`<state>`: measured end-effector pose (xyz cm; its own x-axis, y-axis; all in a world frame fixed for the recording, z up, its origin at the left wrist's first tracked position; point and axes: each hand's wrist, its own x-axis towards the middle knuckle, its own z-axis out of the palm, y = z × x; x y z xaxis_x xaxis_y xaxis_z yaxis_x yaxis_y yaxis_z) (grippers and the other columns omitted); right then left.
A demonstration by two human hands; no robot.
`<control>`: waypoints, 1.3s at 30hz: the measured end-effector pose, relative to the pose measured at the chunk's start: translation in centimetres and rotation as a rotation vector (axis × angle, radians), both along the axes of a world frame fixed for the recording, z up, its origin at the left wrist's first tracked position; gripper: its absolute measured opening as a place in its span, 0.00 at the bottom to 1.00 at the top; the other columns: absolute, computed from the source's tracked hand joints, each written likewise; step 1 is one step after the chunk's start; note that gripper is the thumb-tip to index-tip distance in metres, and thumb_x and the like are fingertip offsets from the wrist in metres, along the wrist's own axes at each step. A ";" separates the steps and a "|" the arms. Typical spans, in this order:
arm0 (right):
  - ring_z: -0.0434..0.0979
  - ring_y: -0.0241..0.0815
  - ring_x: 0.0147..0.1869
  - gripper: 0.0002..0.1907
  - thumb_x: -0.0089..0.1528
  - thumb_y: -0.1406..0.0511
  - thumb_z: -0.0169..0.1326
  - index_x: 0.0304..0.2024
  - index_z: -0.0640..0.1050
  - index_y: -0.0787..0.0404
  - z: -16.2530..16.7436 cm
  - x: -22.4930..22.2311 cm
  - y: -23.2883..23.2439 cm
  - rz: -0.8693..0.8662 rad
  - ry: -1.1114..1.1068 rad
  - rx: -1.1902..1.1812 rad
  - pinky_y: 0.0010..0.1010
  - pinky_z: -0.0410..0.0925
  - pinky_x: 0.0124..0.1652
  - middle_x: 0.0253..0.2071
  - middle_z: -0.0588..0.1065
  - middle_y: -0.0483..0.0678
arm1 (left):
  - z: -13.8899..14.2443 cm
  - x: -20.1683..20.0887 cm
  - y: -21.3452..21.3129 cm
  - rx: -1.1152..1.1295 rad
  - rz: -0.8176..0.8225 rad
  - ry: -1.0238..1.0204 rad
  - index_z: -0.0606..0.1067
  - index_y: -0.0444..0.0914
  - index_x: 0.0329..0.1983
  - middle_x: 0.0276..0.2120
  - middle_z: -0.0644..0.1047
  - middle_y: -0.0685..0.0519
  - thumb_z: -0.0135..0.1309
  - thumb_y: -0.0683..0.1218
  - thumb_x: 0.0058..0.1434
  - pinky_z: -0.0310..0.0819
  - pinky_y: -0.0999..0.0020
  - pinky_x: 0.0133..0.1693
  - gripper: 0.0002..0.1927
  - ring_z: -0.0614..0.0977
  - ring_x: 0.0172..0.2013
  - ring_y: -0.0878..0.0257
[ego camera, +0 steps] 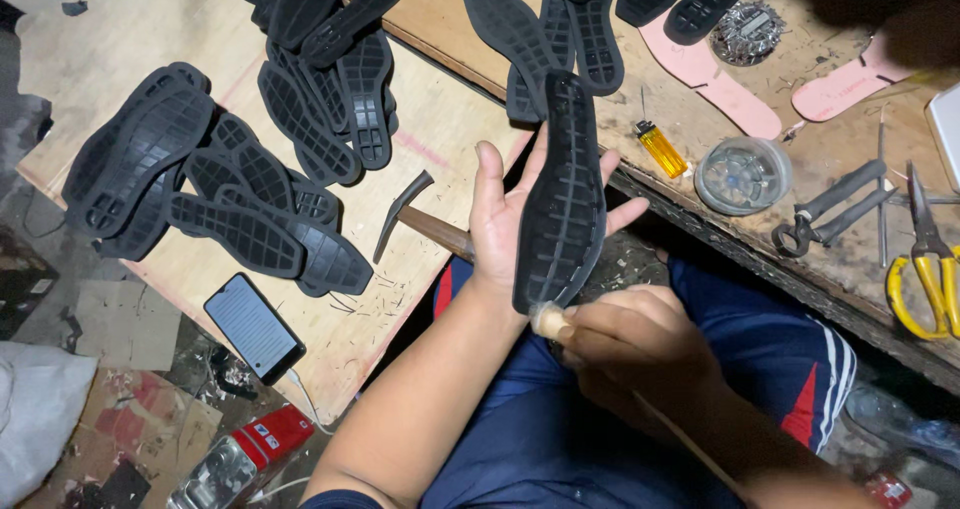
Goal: The person sits on the floor and applies glue with a brush to the textured underside of rubber shoe soles, working one sole at a time. They dip the brush into a glue container, spread the adhesive over the sole surface, then place the finished sole onto a stack on the workbench and pick up the next one.
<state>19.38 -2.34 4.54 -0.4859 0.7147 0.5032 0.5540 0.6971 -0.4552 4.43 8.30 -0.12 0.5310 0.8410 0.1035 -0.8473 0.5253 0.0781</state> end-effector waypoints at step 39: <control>0.80 0.49 0.51 0.12 0.61 0.71 0.63 0.45 0.77 0.61 -0.3 1.8 1.3 -0.315 0.177 0.111 0.38 0.72 0.52 0.46 0.78 0.50 | 1.0 -1.1 -2.6 0.023 -0.262 0.046 0.44 0.45 0.85 0.77 0.54 0.47 0.34 0.82 0.64 0.41 0.41 0.74 0.57 0.55 0.76 0.51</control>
